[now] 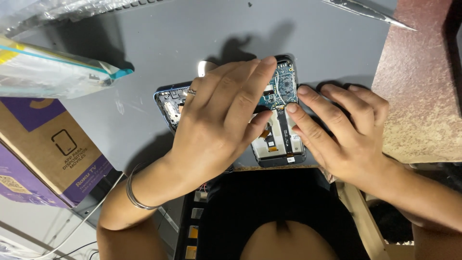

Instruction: Installing a motherboard and connecting internal ribbon cables during a smartphone repair.

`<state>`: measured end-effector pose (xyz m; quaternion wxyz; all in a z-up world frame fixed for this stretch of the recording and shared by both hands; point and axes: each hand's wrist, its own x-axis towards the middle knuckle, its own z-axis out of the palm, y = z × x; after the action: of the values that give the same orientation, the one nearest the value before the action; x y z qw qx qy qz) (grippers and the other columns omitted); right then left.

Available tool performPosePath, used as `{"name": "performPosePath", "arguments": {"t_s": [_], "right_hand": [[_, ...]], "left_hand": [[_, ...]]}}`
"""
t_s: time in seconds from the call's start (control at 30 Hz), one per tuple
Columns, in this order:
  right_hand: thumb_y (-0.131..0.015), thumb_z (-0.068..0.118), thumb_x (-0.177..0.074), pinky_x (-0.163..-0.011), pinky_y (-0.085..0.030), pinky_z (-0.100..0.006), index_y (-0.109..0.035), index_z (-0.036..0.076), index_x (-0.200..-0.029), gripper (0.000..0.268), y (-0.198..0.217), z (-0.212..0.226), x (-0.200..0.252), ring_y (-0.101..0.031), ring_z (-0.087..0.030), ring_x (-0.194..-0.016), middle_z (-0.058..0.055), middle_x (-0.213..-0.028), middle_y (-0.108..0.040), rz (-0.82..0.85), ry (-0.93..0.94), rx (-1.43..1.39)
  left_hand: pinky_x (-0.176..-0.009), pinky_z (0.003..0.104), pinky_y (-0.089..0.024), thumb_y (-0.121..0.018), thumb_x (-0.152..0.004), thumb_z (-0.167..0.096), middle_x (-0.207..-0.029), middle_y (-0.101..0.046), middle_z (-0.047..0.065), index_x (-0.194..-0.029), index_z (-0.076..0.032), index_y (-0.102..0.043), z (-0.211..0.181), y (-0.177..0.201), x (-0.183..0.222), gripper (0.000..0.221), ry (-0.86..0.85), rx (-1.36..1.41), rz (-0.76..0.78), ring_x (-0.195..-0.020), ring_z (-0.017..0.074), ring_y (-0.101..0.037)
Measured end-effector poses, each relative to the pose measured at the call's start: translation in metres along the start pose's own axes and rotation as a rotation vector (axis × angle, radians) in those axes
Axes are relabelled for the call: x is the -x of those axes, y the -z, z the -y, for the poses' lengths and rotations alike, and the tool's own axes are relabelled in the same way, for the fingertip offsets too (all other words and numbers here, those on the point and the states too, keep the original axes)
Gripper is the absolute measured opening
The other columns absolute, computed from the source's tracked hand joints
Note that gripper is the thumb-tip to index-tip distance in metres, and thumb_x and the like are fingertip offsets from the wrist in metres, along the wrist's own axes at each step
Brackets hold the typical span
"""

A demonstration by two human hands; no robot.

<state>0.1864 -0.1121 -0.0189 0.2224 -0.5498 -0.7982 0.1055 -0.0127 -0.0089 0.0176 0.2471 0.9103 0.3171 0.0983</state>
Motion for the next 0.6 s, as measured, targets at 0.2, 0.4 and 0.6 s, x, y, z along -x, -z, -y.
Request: {"name": "performPosePath", "arguments": {"t_s": [0.2, 0.4, 0.6], "right_hand": [[-0.061, 0.022, -0.097, -0.089, -0.036, -0.045, -0.059, 0.002, -0.12, 0.03, -0.001, -0.002, 0.004, -0.054, -0.033, -0.106, -0.016, -0.121, -0.06, -0.014, 0.01, -0.039], [-0.064, 0.024, -0.095, -0.088, -0.037, -0.044, -0.061, 0.0, -0.115, 0.032, -0.003, -0.002, 0.005, -0.054, -0.033, -0.105, -0.017, -0.118, -0.062, -0.044, 0.005, -0.04], [-0.069, 0.026, -0.094, -0.09, -0.034, -0.043, -0.062, -0.001, -0.116, 0.036, -0.008, -0.002, 0.013, -0.052, -0.032, -0.107, -0.017, -0.121, -0.061, -0.047, -0.031, -0.038]], "left_hand": [[-0.092, 0.04, -0.054, -0.06, -0.101, -0.019, -0.116, -0.061, 0.011, -0.13, -0.007, -0.047, -0.004, 0.003, -0.004, 0.034, -0.04, -0.115, 0.007, -0.109, 0.0292, -0.061], [-0.081, 0.039, -0.055, -0.061, -0.099, -0.005, -0.103, -0.054, 0.009, -0.126, -0.009, -0.051, -0.004, 0.0, -0.002, 0.029, -0.073, -0.162, -0.067, -0.102, 0.0287, -0.066], [-0.077, 0.038, -0.052, -0.061, -0.094, 0.014, -0.096, -0.053, 0.015, -0.122, 0.001, -0.052, -0.005, 0.008, 0.005, 0.032, -0.037, 0.251, -0.054, -0.087, 0.0297, -0.058]]}}
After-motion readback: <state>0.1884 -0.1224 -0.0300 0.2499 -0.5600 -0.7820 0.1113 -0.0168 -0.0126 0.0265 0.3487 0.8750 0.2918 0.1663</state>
